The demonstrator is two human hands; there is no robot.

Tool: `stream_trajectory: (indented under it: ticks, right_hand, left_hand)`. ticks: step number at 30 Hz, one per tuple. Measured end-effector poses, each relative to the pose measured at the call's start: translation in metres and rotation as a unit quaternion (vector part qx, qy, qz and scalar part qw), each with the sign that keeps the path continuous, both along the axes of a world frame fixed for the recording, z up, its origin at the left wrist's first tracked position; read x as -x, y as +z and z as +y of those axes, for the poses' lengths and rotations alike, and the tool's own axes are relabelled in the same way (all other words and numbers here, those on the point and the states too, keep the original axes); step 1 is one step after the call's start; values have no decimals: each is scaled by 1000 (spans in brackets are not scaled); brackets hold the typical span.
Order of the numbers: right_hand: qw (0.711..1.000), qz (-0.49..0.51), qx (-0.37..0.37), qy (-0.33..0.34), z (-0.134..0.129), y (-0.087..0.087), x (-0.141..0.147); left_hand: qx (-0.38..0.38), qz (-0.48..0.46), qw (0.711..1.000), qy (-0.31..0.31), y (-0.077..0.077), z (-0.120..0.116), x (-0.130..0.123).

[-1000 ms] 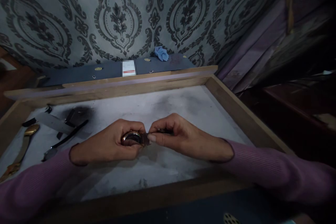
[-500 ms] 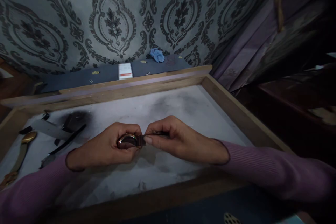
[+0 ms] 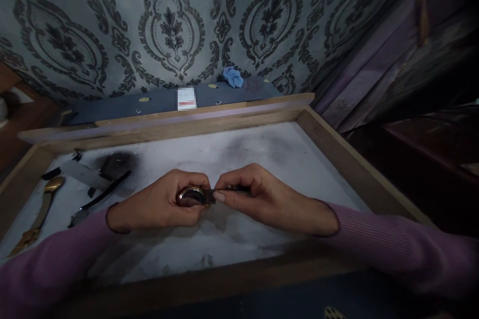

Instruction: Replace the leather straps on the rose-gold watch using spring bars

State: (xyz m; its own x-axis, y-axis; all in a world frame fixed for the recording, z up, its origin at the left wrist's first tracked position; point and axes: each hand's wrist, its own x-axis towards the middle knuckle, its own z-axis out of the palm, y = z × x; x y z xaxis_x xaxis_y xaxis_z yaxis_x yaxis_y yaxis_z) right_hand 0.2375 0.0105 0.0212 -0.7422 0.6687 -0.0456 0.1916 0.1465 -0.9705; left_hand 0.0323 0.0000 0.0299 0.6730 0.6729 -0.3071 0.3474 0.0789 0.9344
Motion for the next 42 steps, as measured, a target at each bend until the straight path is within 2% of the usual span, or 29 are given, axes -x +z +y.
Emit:
stream_trajectory:
  ticks: [12,22,42]
  right_hand:
    - [1000,-23,-8,6,0,-1,0]
    - [999,-39,-11,1,0,-4,-1]
    - [999,-28,30,10,4,-8,2]
  left_hand:
    - [21,6,1000,16,-2,0,0]
    - [50,-39,998,29,-10,2,1]
    - [9,-66,997,42,-14,-2,-2]
